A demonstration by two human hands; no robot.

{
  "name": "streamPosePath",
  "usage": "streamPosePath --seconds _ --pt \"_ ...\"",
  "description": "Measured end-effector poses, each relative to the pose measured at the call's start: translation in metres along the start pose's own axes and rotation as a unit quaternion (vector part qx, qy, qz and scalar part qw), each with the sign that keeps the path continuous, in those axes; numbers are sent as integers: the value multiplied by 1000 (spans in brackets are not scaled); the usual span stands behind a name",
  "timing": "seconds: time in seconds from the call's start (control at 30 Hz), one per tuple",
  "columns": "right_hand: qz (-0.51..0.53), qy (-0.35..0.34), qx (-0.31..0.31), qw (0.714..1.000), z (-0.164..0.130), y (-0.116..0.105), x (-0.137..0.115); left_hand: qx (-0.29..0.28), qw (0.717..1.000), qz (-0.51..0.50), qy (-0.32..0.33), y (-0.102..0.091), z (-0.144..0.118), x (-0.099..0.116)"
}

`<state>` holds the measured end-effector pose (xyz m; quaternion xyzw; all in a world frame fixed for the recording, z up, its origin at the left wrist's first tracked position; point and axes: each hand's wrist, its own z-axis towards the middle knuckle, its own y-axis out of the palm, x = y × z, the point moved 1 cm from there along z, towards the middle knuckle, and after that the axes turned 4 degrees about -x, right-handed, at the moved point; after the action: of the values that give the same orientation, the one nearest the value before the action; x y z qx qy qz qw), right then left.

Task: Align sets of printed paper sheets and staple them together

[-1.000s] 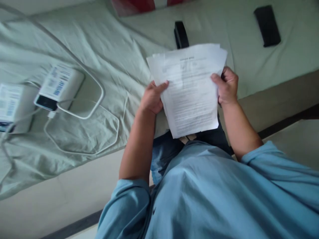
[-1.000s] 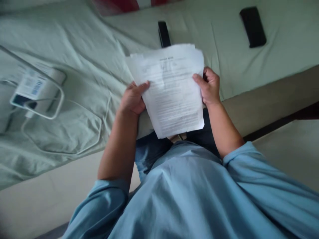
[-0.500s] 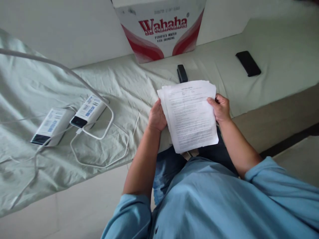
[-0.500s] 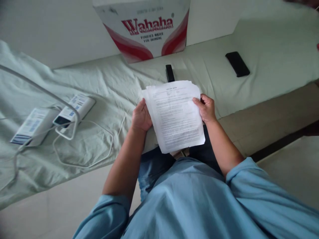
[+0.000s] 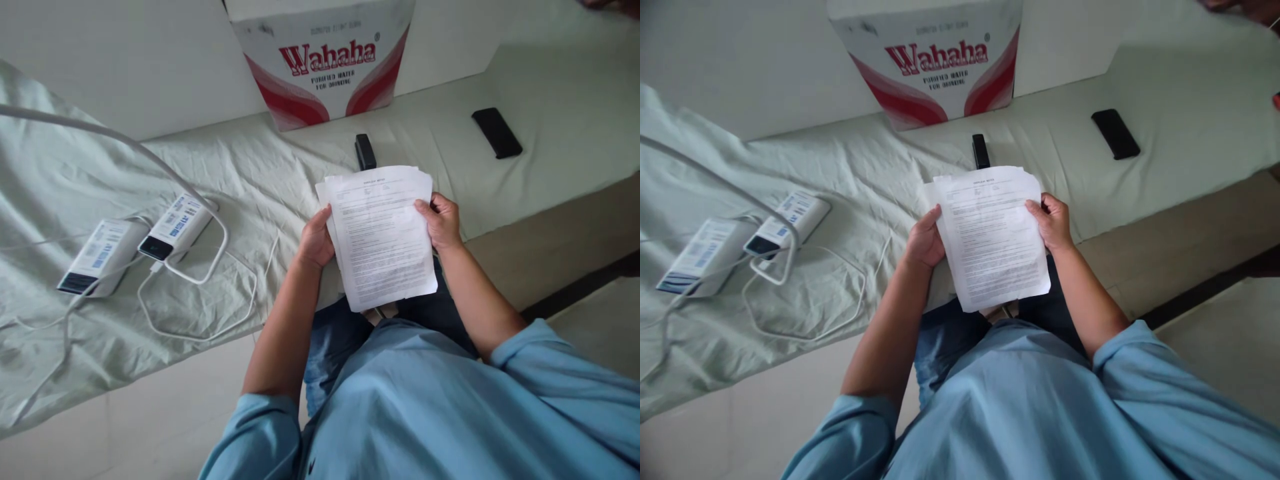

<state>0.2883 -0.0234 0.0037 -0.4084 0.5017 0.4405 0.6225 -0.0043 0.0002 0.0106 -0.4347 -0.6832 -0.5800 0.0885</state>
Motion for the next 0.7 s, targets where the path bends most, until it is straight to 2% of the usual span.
streamPosePath --seconds 0.23,0.5,0.6,0.7 --pt "11 -7 42 999 -1 5 -3 56 998 15 37 -1 0 -4" --pt "28 -13 85 996 -1 6 -12 89 992 39 76 7 -3 -8" --pt "35 -9 79 996 -2 4 -15 117 987 55 100 9 -6 -11" --pt "21 -2 56 998 -3 3 -17 121 983 74 118 12 -11 -11"
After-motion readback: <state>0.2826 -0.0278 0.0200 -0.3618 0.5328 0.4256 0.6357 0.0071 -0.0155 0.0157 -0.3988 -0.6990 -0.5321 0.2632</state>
